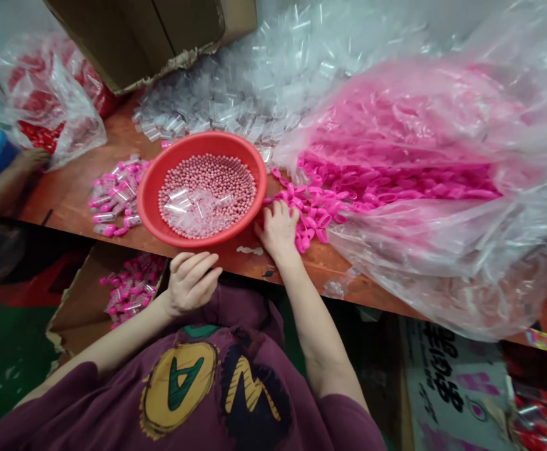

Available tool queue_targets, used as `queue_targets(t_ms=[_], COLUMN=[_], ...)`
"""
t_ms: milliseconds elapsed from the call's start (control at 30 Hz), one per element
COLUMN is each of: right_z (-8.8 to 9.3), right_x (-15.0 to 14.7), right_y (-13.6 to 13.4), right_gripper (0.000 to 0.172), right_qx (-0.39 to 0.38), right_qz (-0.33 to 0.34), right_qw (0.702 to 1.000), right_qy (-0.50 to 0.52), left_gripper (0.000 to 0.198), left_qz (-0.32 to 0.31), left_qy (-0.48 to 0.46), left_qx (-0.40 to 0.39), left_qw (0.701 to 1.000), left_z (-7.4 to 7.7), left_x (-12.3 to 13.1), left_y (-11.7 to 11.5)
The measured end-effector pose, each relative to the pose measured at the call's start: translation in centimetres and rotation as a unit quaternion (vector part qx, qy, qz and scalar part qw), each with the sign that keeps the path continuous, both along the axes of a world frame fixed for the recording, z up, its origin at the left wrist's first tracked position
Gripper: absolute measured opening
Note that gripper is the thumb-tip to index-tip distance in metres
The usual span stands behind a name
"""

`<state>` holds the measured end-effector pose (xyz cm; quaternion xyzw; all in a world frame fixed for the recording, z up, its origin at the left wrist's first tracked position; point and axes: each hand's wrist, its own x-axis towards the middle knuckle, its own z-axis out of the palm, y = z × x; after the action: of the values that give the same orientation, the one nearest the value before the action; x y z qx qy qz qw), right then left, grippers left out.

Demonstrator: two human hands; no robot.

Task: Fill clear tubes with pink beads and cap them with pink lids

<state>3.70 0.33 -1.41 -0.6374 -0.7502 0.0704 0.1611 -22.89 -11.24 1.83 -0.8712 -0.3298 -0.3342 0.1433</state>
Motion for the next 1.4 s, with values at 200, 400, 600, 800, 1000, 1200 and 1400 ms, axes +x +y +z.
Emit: queue_targets(t_ms=[200,400,600,800,1000,1200,1400], right_z=[1.0,1.9,4.6,5.4,2.5,1.2,2.3], right_x=[1.3,2.3,3.1,2.0,4.3,7.5,6.3], right_y=[4.7,6.8,6.1,6.2,3.1,-2.0,-2.9], right_gripper=[0.082,0.044,0.041,0.035,0.05,0.035,0.031], right_qx=[-0.026,-0.051,0.075,0.026,0.008,0.096,0.095], right_qz=[0.043,0.034,-0.073,-0.069,-0.068,-0.081,-0.085], right_qw=[0.998,0.997,0.991,0.995,0.996,0.985,0.984], right_qy=[-0.04,-0.049,0.079,0.068,0.059,0.115,0.121], left_gripper=[0.04,0.023,0.028,0.031,0.033,0.041,0.041], left_qz=[0.106,0.09,0.121,0.127,0.111,0.086,0.048], left_qy=[-0.065,-0.058,-0.133,0.084,0.216,0.209,0.162], left_qx=[-0.038,-0.103,-0.238,-0.339,-0.405,-0.395,-0.423], left_qw=[0.992,0.989,0.954,0.928,0.881,0.89,0.89], left_z=[1.7,1.2,6.2,7.5,6.2,6.5,3.1], left_x=[-0.6,-0.6,-2.8,-1.0,5.1,4.1,6.6], left_y=[4.2,4.6,9.0,19.4,22.6,25.7,26.6])
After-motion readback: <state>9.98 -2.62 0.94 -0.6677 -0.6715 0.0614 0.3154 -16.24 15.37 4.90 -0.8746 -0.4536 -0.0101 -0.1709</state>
